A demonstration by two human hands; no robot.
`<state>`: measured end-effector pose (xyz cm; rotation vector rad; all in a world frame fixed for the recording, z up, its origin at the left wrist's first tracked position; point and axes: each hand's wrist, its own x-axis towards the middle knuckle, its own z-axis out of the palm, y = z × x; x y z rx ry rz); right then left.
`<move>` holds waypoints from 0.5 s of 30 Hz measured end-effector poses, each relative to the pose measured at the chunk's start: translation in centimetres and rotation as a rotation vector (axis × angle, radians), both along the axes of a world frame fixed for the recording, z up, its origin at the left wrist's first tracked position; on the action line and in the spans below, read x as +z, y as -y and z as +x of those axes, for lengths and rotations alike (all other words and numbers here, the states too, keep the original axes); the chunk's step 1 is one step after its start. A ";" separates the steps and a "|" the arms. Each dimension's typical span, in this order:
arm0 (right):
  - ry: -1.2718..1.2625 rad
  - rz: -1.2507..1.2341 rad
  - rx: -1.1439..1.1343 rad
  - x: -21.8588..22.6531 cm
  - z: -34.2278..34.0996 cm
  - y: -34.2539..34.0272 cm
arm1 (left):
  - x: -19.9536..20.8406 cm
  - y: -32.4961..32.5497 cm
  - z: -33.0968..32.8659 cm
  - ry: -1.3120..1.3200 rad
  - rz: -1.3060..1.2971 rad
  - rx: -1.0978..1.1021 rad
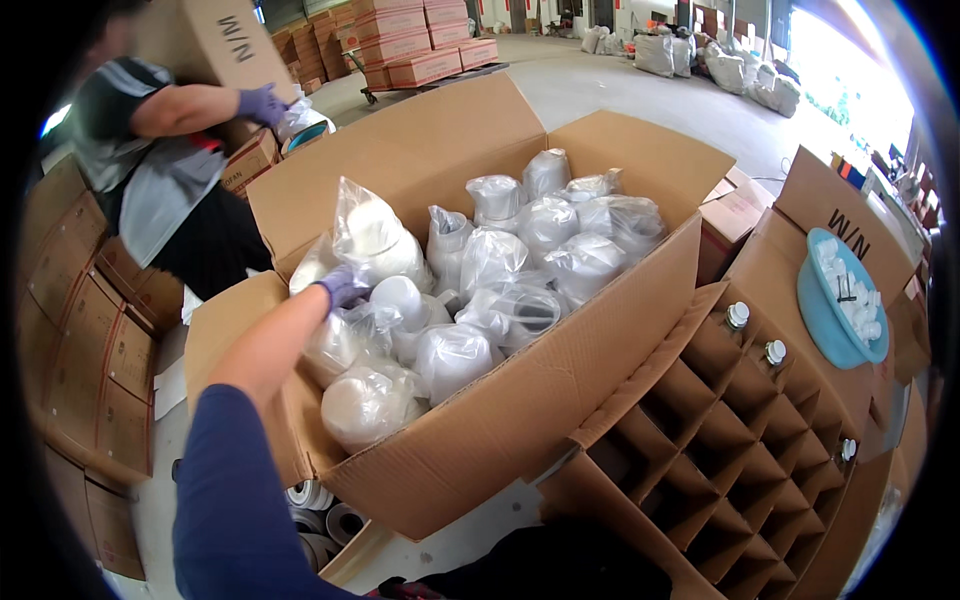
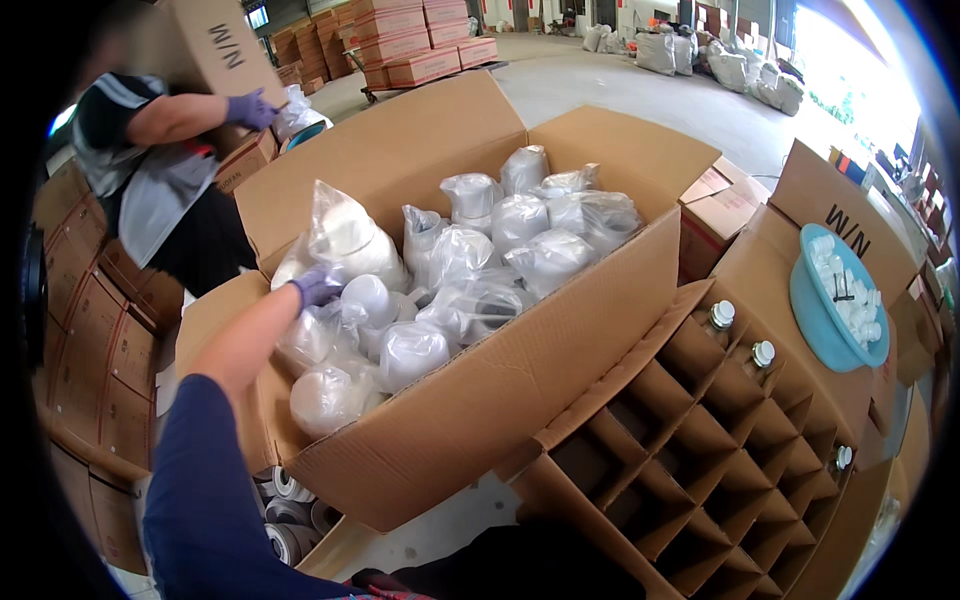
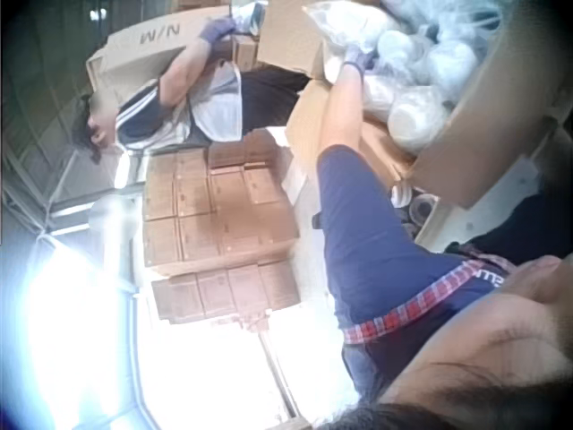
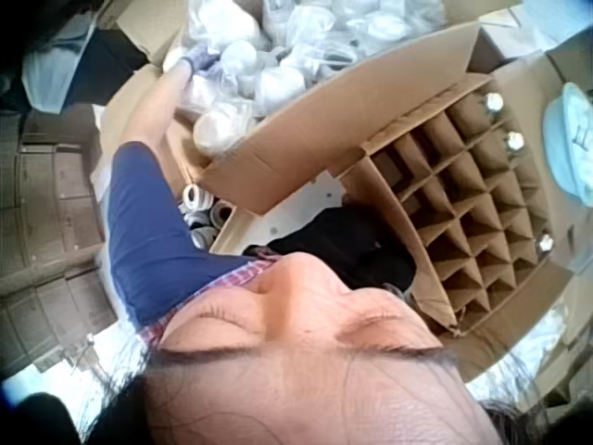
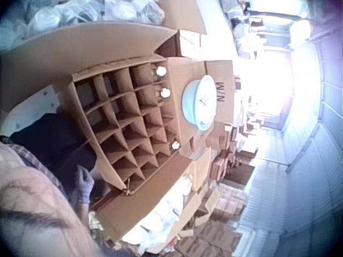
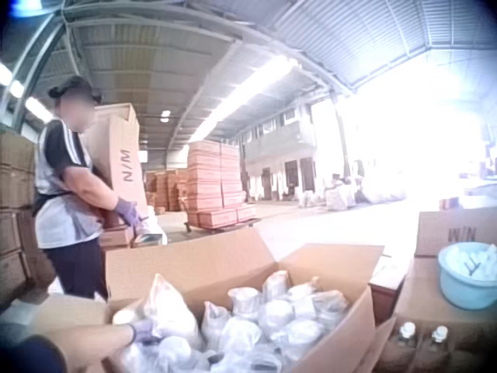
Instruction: The person assembles white plastic containers by inserting a black rubber seal into the lid, screwing the lid onto the container body, and placing the finished unit into a plastic bag. The person repeats this process for multiple containers in a warehouse setting.
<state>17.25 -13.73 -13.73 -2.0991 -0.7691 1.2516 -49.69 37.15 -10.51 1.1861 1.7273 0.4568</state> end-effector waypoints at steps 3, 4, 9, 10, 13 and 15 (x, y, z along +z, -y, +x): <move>0.005 0.057 0.078 -1.5 0.9 0.3 | -3.9 0.1 -4.1 -0.065 -0.009 -0.253; -0.008 0.069 0.094 -1.3 1.0 0.9 | -4.7 0.1 -5.1 -0.174 0.011 -0.411; -0.061 0.041 -0.018 -0.7 0.1 1.1 | 4.7 0.1 3.6 -0.519 -0.443 -0.013; -0.060 0.025 -0.017 -0.9 0.2 1.3 | 8.8 0.5 7.1 -0.635 -0.423 0.122; -0.051 0.074 0.029 -1.0 0.7 1.6 | 13.9 0.7 12.9 -1.459 0.278 -0.288; -0.056 0.051 -0.016 -0.8 0.1 1.3 | 13.7 -0.8 18.2 -1.280 0.503 -0.580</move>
